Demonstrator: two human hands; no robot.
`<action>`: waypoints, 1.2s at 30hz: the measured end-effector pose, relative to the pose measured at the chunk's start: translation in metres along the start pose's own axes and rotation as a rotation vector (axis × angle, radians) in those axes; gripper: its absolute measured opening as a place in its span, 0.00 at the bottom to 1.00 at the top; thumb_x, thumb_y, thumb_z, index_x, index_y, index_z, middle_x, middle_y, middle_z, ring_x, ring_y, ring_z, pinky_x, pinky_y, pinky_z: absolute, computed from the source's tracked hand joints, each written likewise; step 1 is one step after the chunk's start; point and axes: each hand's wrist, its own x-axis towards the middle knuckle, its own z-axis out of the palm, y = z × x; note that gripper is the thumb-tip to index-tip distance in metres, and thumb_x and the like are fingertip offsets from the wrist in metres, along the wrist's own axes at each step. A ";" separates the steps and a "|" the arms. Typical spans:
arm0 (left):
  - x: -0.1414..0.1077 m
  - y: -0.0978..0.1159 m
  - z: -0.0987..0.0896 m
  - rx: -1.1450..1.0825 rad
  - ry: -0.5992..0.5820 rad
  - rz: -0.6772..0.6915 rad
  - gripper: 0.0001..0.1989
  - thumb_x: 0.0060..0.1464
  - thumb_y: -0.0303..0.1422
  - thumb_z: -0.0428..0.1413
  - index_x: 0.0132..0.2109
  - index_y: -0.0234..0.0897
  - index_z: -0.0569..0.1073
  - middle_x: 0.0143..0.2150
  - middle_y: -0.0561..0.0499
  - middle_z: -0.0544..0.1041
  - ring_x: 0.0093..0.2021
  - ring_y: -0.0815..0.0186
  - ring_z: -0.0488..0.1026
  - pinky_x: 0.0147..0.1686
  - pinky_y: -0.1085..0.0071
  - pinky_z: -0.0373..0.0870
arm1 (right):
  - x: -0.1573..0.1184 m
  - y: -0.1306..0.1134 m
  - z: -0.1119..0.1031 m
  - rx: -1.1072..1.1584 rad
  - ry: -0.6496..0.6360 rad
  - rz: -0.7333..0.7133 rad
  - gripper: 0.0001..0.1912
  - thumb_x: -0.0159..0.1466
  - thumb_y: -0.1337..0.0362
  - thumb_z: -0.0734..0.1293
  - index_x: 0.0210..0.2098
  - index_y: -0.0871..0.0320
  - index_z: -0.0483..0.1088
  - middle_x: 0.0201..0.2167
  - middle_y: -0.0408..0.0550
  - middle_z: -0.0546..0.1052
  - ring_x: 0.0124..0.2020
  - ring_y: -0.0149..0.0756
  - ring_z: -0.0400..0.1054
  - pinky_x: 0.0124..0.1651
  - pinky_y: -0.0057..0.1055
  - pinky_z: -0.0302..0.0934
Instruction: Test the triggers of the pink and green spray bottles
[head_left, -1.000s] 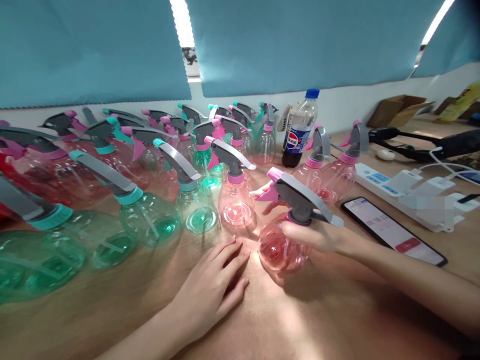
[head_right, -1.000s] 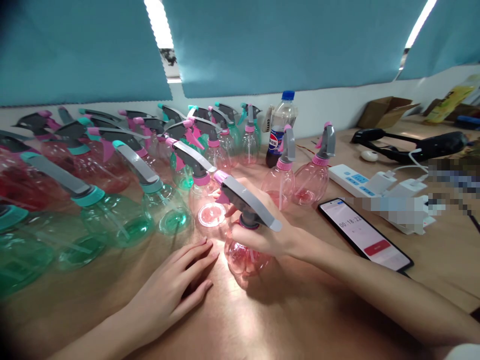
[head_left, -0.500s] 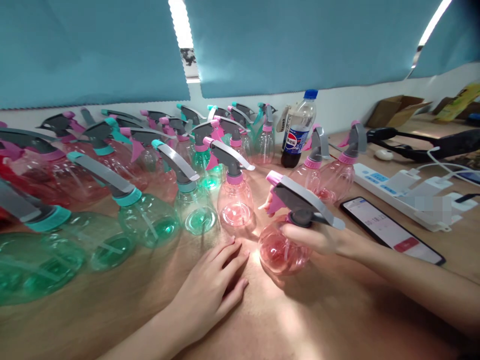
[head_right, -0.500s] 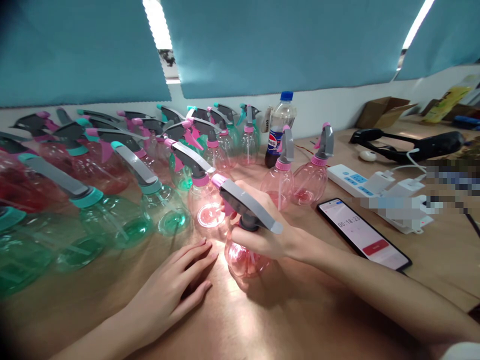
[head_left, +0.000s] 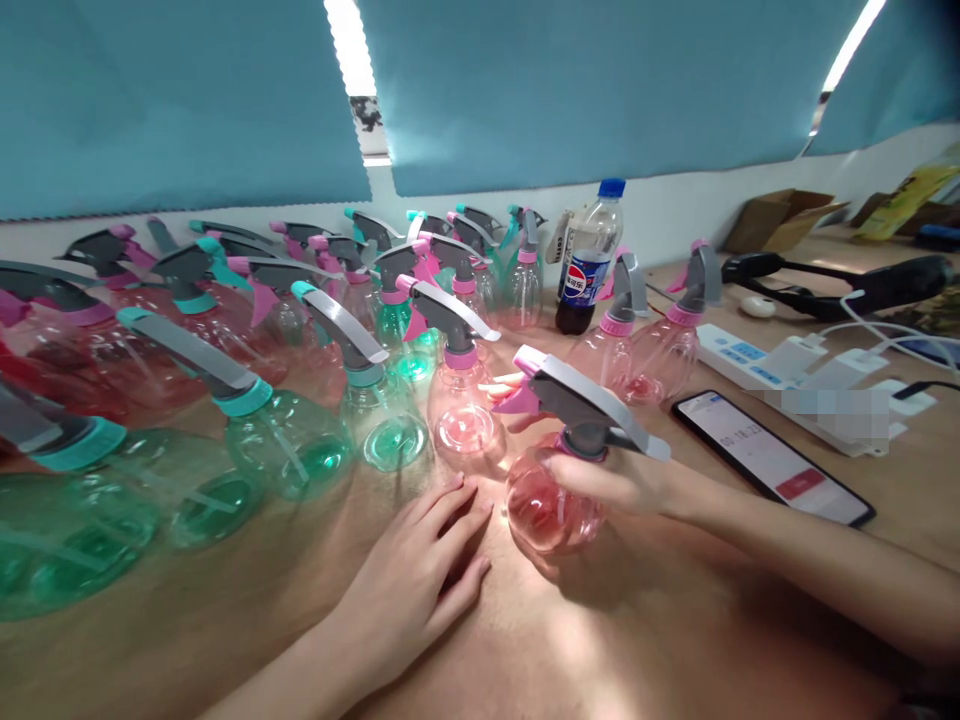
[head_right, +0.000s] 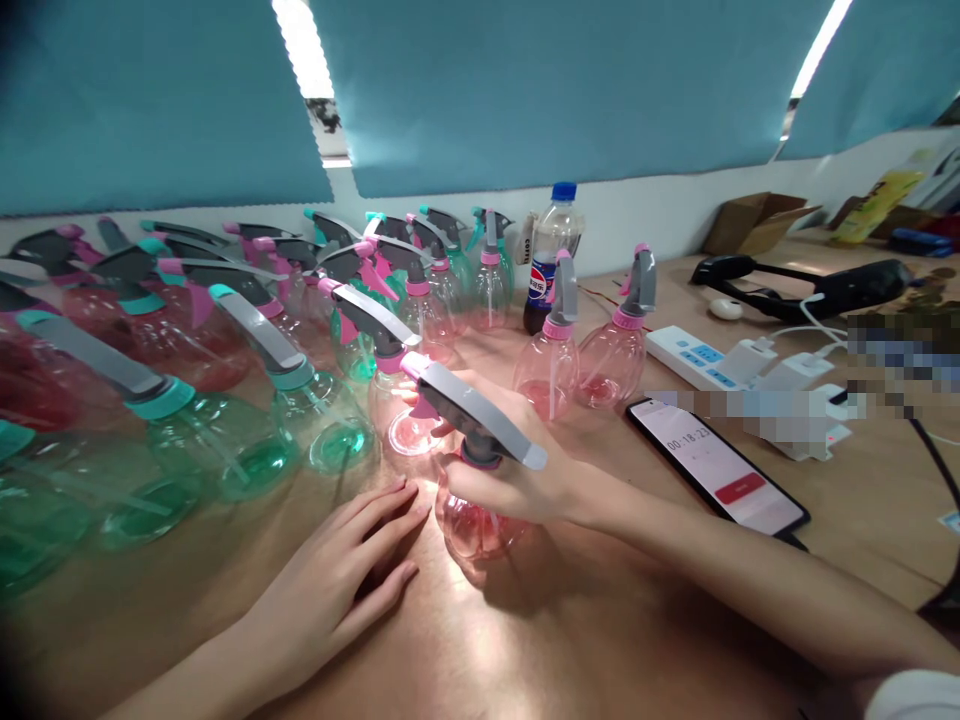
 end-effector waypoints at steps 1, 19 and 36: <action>0.000 0.000 0.000 0.002 -0.002 0.000 0.20 0.64 0.35 0.48 0.61 0.37 0.64 0.61 0.43 0.66 0.61 0.53 0.61 0.57 0.54 0.65 | 0.000 0.000 0.001 0.007 0.006 -0.012 0.07 0.49 0.72 0.58 0.26 0.54 0.57 0.20 0.38 0.62 0.22 0.31 0.59 0.28 0.31 0.61; 0.000 -0.002 0.002 0.034 0.001 0.025 0.20 0.64 0.35 0.47 0.62 0.38 0.63 0.62 0.43 0.65 0.62 0.54 0.60 0.57 0.55 0.64 | -0.004 0.020 0.011 0.036 0.104 -0.051 0.16 0.49 0.78 0.61 0.35 0.56 0.68 0.33 0.44 0.73 0.30 0.31 0.68 0.35 0.30 0.70; 0.001 0.000 0.000 0.014 0.004 0.014 0.20 0.65 0.35 0.47 0.62 0.38 0.62 0.61 0.43 0.66 0.61 0.54 0.61 0.56 0.55 0.65 | -0.009 0.031 0.009 -0.065 -0.037 -0.020 0.19 0.57 0.72 0.65 0.49 0.57 0.68 0.42 0.46 0.77 0.41 0.35 0.73 0.46 0.33 0.70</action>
